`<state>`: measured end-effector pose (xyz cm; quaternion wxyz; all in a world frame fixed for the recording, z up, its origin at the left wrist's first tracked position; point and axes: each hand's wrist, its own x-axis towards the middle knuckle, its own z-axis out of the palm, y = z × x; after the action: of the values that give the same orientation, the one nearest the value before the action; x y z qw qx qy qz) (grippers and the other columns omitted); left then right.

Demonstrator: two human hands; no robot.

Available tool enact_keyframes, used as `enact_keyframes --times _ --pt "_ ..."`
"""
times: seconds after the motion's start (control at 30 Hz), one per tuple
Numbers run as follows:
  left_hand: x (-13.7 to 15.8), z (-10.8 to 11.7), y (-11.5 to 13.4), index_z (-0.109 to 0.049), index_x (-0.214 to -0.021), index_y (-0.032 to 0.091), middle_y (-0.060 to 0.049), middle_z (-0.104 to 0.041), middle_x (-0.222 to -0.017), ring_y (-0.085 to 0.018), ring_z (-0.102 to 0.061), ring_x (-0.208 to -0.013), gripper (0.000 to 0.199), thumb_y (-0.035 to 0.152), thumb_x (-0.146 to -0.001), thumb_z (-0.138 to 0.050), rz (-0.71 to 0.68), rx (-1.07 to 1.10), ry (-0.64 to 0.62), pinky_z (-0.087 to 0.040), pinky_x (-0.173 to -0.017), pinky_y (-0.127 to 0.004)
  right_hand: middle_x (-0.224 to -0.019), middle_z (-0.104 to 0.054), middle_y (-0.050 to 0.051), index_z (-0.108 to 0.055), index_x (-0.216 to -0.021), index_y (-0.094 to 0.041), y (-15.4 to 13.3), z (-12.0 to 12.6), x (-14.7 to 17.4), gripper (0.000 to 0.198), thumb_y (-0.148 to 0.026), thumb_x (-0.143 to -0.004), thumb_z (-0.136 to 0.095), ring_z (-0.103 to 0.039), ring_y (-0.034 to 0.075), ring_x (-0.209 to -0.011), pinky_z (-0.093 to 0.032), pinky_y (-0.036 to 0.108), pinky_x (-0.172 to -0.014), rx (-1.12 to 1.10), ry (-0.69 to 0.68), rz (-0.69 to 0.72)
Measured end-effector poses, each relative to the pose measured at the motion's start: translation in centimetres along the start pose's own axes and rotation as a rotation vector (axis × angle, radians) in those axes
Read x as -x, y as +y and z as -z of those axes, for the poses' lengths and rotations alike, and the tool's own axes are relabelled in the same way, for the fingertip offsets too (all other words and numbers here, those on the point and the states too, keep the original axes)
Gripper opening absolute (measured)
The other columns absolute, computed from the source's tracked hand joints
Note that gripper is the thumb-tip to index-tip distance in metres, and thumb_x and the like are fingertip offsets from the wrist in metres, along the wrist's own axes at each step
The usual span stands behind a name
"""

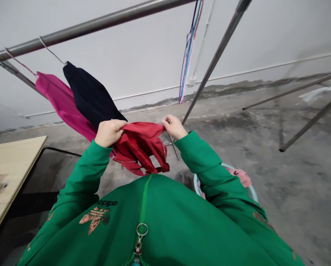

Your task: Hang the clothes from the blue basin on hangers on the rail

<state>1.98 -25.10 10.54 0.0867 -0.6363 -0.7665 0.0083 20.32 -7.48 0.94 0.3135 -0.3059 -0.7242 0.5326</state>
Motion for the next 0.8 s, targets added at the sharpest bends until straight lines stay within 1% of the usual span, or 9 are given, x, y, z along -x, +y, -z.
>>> enact_keyframes --times 0.07,0.17,0.23,0.3,0.43,0.57,0.63,0.7,0.8 --pt "-0.2 -0.1 0.9 -0.067 -0.094 0.021 -0.007 -0.070 -0.095 -0.023 -0.063 -0.093 0.025 0.019 -0.083 -0.044 0.021 0.005 -0.017 -0.039 -0.067 -0.030 -0.093 -0.061 0.011 -0.057 -0.091 -0.016 -0.9 -1.2 1.0 0.032 -0.044 -0.078 -0.060 -0.058 0.022 -0.090 -0.049 0.039 -0.084 0.196 0.092 0.306" --pt "-0.5 0.2 2.2 -0.066 -0.093 0.020 -0.008 -0.070 -0.094 -0.023 -0.063 -0.093 0.024 0.020 -0.085 -0.044 0.035 0.007 -0.009 -0.040 -0.068 -0.030 -0.106 -0.060 0.013 -0.055 -0.109 -0.016 -2.1 -3.7 2.8 0.035 -0.040 -0.084 -0.055 -0.054 0.024 -0.100 -0.046 0.040 -0.090 0.425 -0.024 0.611" --pt "-0.5 0.4 2.8 -0.066 -0.093 0.019 -0.008 -0.069 -0.094 -0.022 -0.063 -0.093 0.024 0.020 -0.085 -0.043 0.032 0.020 0.014 -0.041 -0.069 -0.029 -0.095 -0.061 0.012 -0.056 -0.104 -0.017 -2.7 -4.7 3.5 0.023 -0.030 -0.088 -0.046 -0.054 0.023 -0.092 -0.046 0.039 -0.083 0.547 -0.031 0.665" --pt "-0.2 0.0 2.8 -0.066 -0.093 0.020 -0.007 -0.069 -0.094 -0.022 -0.062 -0.091 0.024 0.020 -0.085 -0.043 0.027 0.067 0.033 -0.042 -0.070 -0.029 -0.085 -0.059 0.010 -0.056 -0.097 -0.017 -3.2 -4.8 3.7 0.021 -0.019 -0.088 -0.037 -0.053 0.023 -0.084 -0.045 0.037 -0.078 0.574 0.057 0.687" --pt "0.8 -3.2 1.5 -0.065 -0.096 0.020 -0.006 -0.068 -0.094 -0.021 -0.062 -0.089 0.027 0.012 -0.078 -0.045 0.047 0.328 0.072 -0.044 -0.075 -0.029 -0.087 -0.059 0.010 -0.055 -0.096 -0.018 -4.2 -3.0 3.2 0.020 -0.016 -0.086 -0.037 -0.053 0.022 -0.084 -0.045 0.037 -0.079 0.486 0.164 0.765" --pt "1.3 -7.2 0.7 -0.063 -0.094 0.017 -0.005 -0.067 -0.087 -0.019 -0.062 -0.087 0.028 0.011 -0.075 -0.043 0.190 0.886 0.175 -0.046 -0.080 -0.030 -0.088 -0.061 0.009 -0.056 -0.094 -0.016 -5.2 -0.9 2.1 0.016 -0.022 -0.085 -0.043 -0.056 0.018 -0.080 -0.048 0.033 -0.074 0.514 -0.207 0.746" --pt "1.4 -8.1 0.7 -0.063 -0.091 0.017 -0.003 -0.067 -0.086 -0.018 -0.061 -0.087 0.023 0.017 -0.077 -0.045 0.270 1.118 0.242 -0.046 -0.082 -0.030 -0.090 -0.062 0.009 -0.057 -0.097 -0.016 -6.1 0.7 1.0 0.019 -0.029 -0.086 -0.048 -0.058 0.017 -0.078 -0.048 0.030 -0.072 0.512 -0.289 0.693" --pt "1.5 -8.1 1.1 -0.063 -0.085 0.017 -0.002 -0.065 -0.083 -0.017 -0.060 -0.082 0.017 0.019 -0.076 -0.049 0.295 1.188 0.259 -0.046 -0.080 -0.029 -0.088 -0.063 0.009 -0.058 -0.100 -0.016 -7.5 2.8 -0.9 0.027 -0.038 -0.087 -0.051 -0.059 0.018 -0.078 -0.048 0.032 -0.074 0.565 -0.103 0.621" --pt "1.6 -7.5 1.8 -0.058 -0.072 0.017 0.000 -0.058 -0.073 -0.015 -0.055 -0.075 0.010 0.015 -0.073 -0.049 0.274 1.053 0.238 -0.043 -0.074 -0.027 -0.082 -0.062 0.012 -0.060 -0.095 -0.012 -9.4 6.0 -5.4 0.040 -0.051 -0.084 -0.054 -0.059 0.025 -0.085 -0.045 0.041 -0.081 0.741 0.344 0.483"
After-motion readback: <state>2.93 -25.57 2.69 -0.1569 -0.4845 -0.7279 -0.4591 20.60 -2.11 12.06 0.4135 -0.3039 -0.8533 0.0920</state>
